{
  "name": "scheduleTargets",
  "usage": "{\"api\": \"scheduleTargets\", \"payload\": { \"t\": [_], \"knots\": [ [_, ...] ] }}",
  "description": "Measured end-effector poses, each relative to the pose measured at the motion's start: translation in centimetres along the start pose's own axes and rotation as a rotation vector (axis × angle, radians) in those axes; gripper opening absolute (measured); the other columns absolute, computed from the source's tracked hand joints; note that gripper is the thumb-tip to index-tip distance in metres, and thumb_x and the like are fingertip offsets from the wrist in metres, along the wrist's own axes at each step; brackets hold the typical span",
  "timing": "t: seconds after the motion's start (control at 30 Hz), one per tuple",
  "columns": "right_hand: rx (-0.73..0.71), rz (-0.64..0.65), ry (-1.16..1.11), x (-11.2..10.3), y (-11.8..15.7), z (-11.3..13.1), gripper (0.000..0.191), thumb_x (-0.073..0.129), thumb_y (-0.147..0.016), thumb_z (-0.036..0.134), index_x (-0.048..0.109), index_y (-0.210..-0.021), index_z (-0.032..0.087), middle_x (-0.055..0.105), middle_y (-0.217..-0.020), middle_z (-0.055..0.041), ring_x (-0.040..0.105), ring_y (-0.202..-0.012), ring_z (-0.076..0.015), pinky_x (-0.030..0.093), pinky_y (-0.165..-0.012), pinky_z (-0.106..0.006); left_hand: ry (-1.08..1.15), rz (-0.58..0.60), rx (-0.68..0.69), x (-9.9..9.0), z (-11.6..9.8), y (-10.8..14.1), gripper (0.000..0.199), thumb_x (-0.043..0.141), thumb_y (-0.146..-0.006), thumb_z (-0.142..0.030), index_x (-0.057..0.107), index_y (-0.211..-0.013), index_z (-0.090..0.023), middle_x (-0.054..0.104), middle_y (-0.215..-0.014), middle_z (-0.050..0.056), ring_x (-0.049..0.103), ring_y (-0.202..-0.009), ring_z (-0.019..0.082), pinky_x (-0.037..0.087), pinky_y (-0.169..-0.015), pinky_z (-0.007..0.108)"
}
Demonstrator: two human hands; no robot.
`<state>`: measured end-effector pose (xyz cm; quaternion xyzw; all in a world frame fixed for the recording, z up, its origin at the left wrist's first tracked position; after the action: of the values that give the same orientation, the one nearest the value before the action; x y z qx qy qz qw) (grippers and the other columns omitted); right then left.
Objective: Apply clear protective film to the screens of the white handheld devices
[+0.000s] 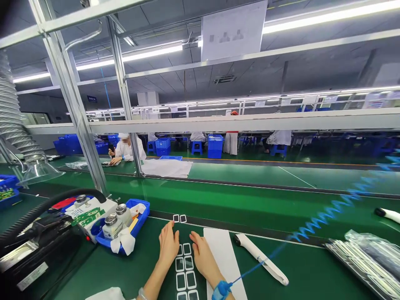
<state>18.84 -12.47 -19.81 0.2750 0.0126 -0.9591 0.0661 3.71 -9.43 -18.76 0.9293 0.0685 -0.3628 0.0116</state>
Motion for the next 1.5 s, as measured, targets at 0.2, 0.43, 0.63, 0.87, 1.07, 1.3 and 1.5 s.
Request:
{"api": "scheduleTargets", "payload": {
  "t": [0.2, 0.43, 0.63, 0.87, 1.07, 1.3, 1.5],
  "knots": [
    [0.047, 0.014, -0.041, -0.3, -1.3, -0.2, 0.052, 0.034, -0.088, 0.015, 0.04, -0.139, 0.007, 0.049, -0.136, -0.0124, 0.045, -0.13, -0.0145, 0.033, -0.115, -0.031, -0.038, 0.014, 0.049, -0.1, 0.7, -0.1, 0.051, 0.024, -0.09, -0.021, 0.035, -0.139, -0.013, 0.049, -0.139, 0.007, 0.031, -0.139, 0.018, 0.011, -0.122, 0.041],
    [0.199, -0.096, 0.004, -0.1, -6.4, 0.1, 0.055, 0.048, -0.084, 0.017, 0.042, -0.137, 0.004, 0.055, -0.127, -0.0173, 0.054, -0.12, -0.0212, 0.042, -0.104, -0.034, 0.0, 0.048, 0.082, -0.1, 1.0, -0.3, 0.05, 0.026, -0.088, -0.015, 0.039, -0.136, -0.017, 0.049, -0.139, 0.005, 0.036, -0.136, 0.015, 0.012, -0.123, 0.041],
    [0.271, -0.121, 0.038, 0.0, -7.5, 0.6, 0.02, 0.057, -0.083, 0.019, 0.062, -0.1, 0.009, 0.065, -0.086, -0.0049, 0.062, -0.087, -0.0137, 0.046, -0.083, -0.028, 0.123, 0.042, 0.093, 0.0, 1.2, -0.2, 0.05, 0.028, -0.086, -0.013, 0.043, -0.134, -0.013, 0.052, -0.136, 0.006, 0.037, -0.135, 0.018, 0.01, -0.123, 0.042],
    [0.244, -0.074, -0.137, -0.7, -6.7, 2.0, 0.017, 0.053, -0.085, 0.019, 0.052, -0.07, 0.01, 0.053, -0.057, 0.004, 0.044, -0.045, -0.0025, 0.036, -0.049, -0.015, 0.449, 0.012, 0.031, -0.5, 1.4, -0.2, 0.051, 0.038, -0.086, -0.022, 0.038, -0.136, -0.014, 0.044, -0.142, 0.011, 0.041, -0.134, 0.018, 0.027, -0.119, 0.038],
    [0.196, -0.123, -0.342, -2.7, -6.4, 2.8, 0.027, 0.047, -0.078, 0.04, 0.048, -0.08, 0.014, 0.056, -0.063, 0.0007, 0.042, -0.038, -0.0042, 0.033, -0.036, -0.017, 0.815, 0.247, -0.125, -0.1, 0.5, 0.1, 0.058, 0.046, -0.078, -0.06, 0.053, -0.1, -0.008, 0.068, -0.094, 0.02, 0.068, -0.076, 0.021, 0.056, -0.069, 0.033],
    [0.118, -0.152, -0.312, -2.3, -1.2, 1.9, 0.037, 0.051, -0.07, 0.048, 0.056, -0.085, 0.014, 0.056, -0.062, -0.0013, 0.051, -0.047, -0.0089, 0.034, -0.041, -0.018, 0.996, 0.245, -0.203, 0.5, -0.4, 1.6, 0.049, 0.054, -0.071, -0.061, 0.048, -0.081, -0.014, 0.065, -0.066, 0.005, 0.063, -0.056, 0.013, 0.053, -0.056, 0.025],
    [0.094, -0.097, -0.255, -1.7, 1.0, 2.2, 0.034, 0.05, -0.074, 0.045, 0.062, -0.078, 0.013, 0.061, -0.068, -0.0048, 0.055, -0.057, -0.011, 0.04, -0.051, -0.02, 0.999, 0.224, -0.211, 0.6, -0.4, 1.6, 0.047, 0.056, -0.07, -0.06, 0.049, -0.078, -0.014, 0.064, -0.064, 0.004, 0.064, -0.055, 0.014, 0.053, -0.055, 0.025]
  ]
}}
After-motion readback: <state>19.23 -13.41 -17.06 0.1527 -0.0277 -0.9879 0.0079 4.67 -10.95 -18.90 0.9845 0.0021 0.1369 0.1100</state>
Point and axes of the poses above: each hand's wrist, its own y-axis away from the middle knuckle, its own x-axis out of the palm, z = x × y, the point moved 1 cm from there along -y, towards the middle knuckle
